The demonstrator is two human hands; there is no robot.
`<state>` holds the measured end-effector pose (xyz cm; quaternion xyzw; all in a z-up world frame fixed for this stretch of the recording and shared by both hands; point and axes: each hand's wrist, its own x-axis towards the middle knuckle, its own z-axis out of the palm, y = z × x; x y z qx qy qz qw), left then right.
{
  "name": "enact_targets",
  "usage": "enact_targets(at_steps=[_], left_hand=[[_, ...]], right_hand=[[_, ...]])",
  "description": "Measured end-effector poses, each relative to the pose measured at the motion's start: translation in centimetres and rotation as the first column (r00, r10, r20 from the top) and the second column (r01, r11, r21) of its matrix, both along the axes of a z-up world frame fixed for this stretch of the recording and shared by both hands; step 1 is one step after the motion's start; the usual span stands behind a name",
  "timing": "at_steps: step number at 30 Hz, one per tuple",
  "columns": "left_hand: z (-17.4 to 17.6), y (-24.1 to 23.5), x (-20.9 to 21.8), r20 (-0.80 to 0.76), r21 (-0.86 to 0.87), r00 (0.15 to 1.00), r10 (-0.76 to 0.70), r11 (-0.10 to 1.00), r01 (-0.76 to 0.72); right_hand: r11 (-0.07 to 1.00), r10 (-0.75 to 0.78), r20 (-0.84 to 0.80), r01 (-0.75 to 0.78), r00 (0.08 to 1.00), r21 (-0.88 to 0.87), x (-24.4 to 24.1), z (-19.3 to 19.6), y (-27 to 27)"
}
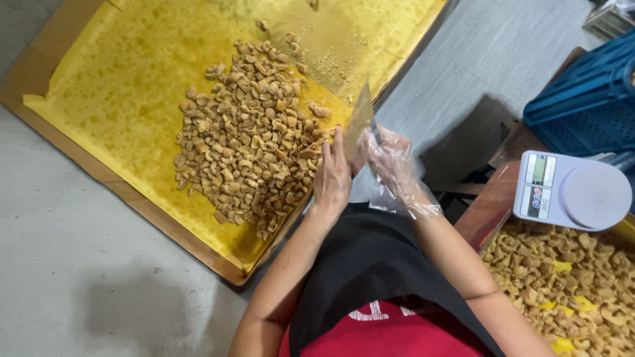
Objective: The person scoops dried snack pieces from a large yellow tray into small clear plastic bags. They place each filled bag on a digital scale to check the weight, then set the bag aside in a blue crate. The process repeats with multiple bags.
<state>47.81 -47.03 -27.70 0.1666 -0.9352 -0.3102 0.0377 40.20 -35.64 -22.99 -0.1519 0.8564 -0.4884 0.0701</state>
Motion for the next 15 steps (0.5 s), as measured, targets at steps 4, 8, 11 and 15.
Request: enact_targets(at_steps=[4, 8, 11, 15], left_hand=[[0.5, -1.6, 1.3, -0.464, 0.202, 0.886, -0.002, 0.973, 0.108], [-0.4, -9.2, 3.7, -0.193, 0.909, 0.971, 0.139, 0.399, 0.123], [-2.6, -13.4, 5.5, -0.101, 0.973, 0.973, 0.206, 0.224, 0.054], [-4.3, -14.4, 6.5, -0.201, 0.951, 0.955, 0.219, 0.279, 0.137]], right_hand=[[0.969, 0.146, 0.12, -0.167, 0.982, 0.182, 1.4, 0.7, -1.5], [0.95, 0.298, 0.361, -0.237, 0.884, -0.205, 0.8, 0.9, 0.3], [0.863, 0.41, 0.545, -0.117, 0.731, -0.492, -0.8, 1.9, 3.8], [0.857, 0.33, 0.692, 0.104, 0.642, -0.505, -1.1, 3.0, 5.5]])
